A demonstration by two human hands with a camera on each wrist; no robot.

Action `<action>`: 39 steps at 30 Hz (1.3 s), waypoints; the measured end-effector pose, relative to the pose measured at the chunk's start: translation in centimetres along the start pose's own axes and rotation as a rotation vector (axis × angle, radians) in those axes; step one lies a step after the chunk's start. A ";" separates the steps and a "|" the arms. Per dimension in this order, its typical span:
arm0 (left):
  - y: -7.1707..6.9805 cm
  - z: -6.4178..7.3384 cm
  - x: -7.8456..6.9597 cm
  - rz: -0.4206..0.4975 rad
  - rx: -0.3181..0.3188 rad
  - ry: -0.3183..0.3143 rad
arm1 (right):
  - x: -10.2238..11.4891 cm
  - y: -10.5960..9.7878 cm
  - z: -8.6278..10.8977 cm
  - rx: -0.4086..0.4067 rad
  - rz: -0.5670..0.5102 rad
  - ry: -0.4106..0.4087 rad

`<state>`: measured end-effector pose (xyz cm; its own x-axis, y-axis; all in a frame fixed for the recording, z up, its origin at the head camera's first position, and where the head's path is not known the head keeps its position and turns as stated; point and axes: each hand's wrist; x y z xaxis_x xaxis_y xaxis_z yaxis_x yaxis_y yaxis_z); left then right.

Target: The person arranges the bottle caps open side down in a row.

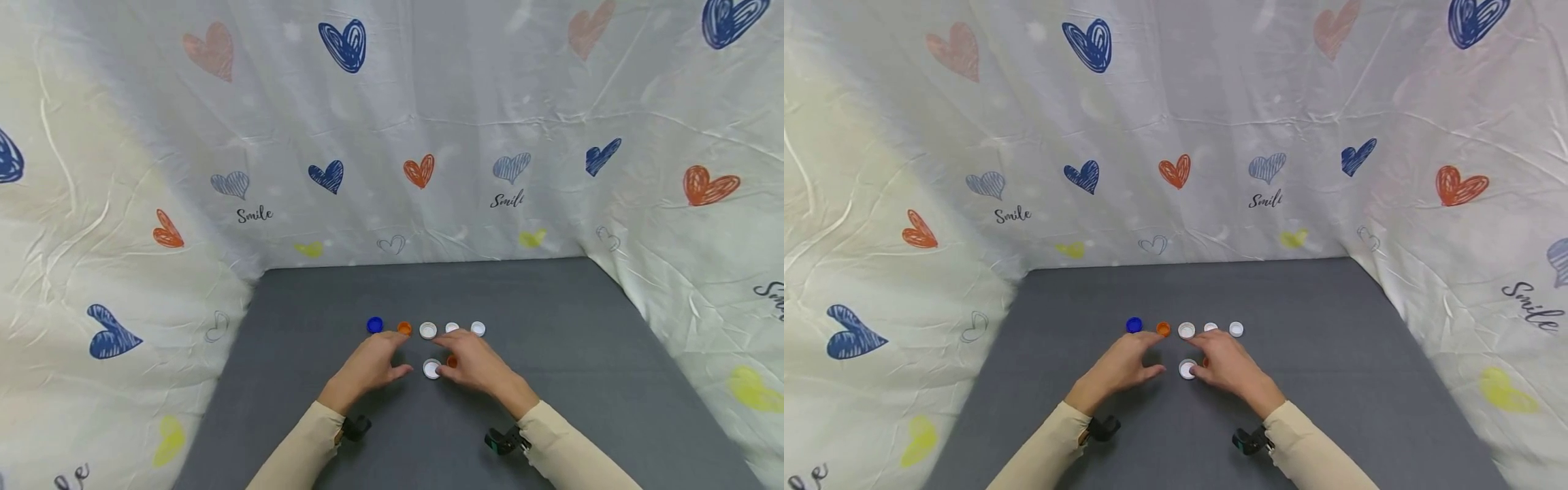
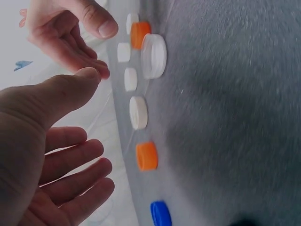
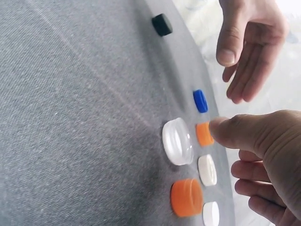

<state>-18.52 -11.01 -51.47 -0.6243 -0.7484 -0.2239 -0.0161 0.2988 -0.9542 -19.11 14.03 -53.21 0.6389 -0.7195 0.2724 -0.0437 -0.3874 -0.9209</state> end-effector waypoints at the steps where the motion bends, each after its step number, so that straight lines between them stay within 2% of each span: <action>1: 0.2 -0.1 -0.2 0.000 0.002 0.006 | -0.1 0.1 0.1 0.004 0.001 0.003; 9: 2.1 -1.1 -1.4 -0.022 0.060 -0.007 | -0.4 0.5 0.7 0.002 -0.012 -0.010; 15: 3.4 -1.5 -1.8 -0.092 0.044 0.025 | -0.7 1.3 1.0 -0.023 -0.003 -0.028; 19: 4.1 -1.6 -1.9 -0.090 0.059 0.010 | -0.7 1.5 1.1 -0.003 0.013 -0.017; 28: 4.8 -1.7 -2.1 -0.065 0.064 -0.043 | -0.6 2.1 1.2 0.016 0.041 -0.016; 35: 5.2 -1.9 -2.2 -0.167 0.059 0.006 | -0.7 2.6 1.4 0.016 0.055 -0.011; 39: 5.4 -1.9 -2.3 -0.185 0.054 0.024 | -0.7 3.0 1.5 0.016 0.067 -0.021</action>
<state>-18.66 -6.59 -55.73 -0.6334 -0.7728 -0.0390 -0.0908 0.1243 -0.9881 -18.58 14.27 -56.55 0.6507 -0.7312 0.2046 -0.0742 -0.3294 -0.9413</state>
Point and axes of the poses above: each hand's wrist, its own z-axis away from the middle knuckle, its own y-axis out of the palm, x = y × z, and after that the axes turned 1 degree about z, right-handed
